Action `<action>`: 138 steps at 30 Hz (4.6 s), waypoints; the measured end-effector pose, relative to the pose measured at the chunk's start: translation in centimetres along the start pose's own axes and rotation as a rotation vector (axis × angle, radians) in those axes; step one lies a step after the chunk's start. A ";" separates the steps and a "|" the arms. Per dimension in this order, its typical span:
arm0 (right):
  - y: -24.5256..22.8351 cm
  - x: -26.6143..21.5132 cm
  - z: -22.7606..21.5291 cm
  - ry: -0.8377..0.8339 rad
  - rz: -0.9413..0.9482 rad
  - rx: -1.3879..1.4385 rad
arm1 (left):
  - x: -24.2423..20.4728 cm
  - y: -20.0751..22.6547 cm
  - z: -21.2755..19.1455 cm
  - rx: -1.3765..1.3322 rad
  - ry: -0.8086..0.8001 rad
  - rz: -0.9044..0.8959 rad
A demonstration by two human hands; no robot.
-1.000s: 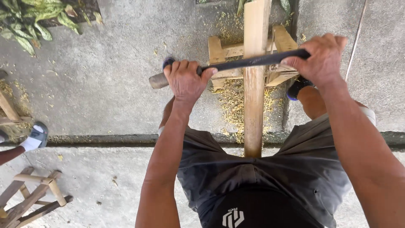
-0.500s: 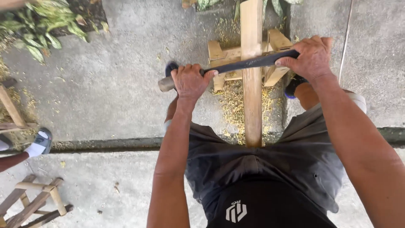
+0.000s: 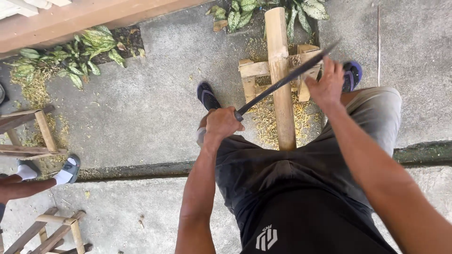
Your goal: Shave or plane a bamboo or wood pole using a machete-like blade.
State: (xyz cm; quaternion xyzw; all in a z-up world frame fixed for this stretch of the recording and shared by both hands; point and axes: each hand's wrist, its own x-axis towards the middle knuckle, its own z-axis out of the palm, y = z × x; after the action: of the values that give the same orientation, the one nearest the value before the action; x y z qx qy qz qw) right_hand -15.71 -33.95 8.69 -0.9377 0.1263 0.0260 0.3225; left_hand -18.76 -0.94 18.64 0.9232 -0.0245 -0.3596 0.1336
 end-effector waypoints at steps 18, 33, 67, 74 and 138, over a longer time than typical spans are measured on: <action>4.7 -10.0 5.0 -0.740 0.095 -0.013 | 0.4 -0.5 13.9 -1.815 0.031 -0.078; 2.2 -5.4 8.6 -0.879 0.639 1.373 | 5.7 -0.8 14.1 -1.858 -0.139 -0.350; 1.0 -8.1 0.2 -0.513 0.126 0.077 | 5.6 -0.3 16.9 -1.707 -0.030 -0.291; 7.0 -9.4 -10.8 -0.006 -0.013 0.277 | 7.4 -0.6 18.2 -1.777 -0.047 -0.234; 5.7 -6.1 -10.5 0.016 0.164 0.239 | 5.7 2.2 15.7 -1.687 0.156 -0.193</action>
State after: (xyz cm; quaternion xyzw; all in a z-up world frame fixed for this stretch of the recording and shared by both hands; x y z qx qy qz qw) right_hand -23.40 -43.40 14.36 -0.8792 0.2073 0.0295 0.4279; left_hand -24.96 -7.42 4.37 0.5349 0.3397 -0.2028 0.7466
